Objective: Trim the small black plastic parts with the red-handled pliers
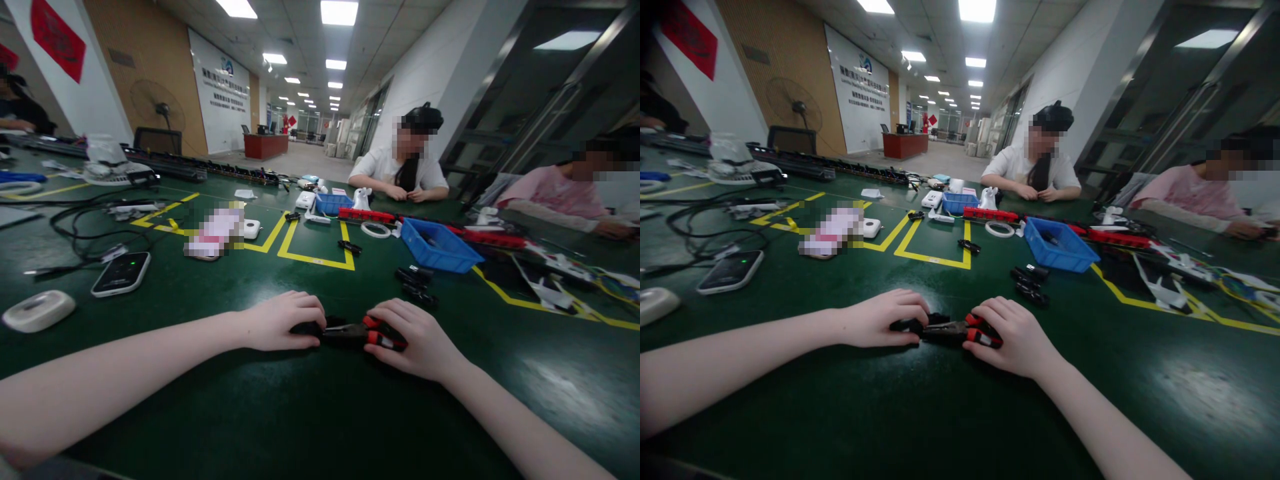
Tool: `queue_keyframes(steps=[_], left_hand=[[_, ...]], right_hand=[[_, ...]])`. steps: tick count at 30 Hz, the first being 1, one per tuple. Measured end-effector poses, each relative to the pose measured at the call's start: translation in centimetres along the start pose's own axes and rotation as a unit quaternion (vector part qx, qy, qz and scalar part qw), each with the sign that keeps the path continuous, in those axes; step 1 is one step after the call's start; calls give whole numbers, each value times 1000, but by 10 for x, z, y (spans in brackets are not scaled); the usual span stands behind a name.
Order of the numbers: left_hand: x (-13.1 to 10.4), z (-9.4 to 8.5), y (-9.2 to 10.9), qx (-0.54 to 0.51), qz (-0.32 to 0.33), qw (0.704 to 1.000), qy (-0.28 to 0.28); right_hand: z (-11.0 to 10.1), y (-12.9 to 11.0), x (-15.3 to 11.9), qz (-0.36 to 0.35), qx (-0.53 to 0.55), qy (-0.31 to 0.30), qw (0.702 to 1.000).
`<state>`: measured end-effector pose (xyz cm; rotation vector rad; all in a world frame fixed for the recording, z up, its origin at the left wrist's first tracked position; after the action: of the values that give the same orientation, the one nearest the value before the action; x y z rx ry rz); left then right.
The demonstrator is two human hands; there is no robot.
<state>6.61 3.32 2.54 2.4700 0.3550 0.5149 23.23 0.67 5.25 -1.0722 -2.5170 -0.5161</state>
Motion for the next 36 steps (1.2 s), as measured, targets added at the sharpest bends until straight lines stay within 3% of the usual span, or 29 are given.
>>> queue_keyframes(steps=[36], left_hand=[[0, 0, -1, 4, 7, 1000, 3]], right_hand=[[0, -4, -1, 1, 6, 1, 1000]])
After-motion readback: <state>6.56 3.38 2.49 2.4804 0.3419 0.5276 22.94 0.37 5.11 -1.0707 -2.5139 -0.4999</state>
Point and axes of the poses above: each hand's wrist, its own x-axis towards the middle knuckle, its own z-axis out of the palm, y = z × x, the point moved 9 cm from there along x, towards the middle knuckle, and after that the axes turned 14 degrees about -x, right-handed, at the moved point
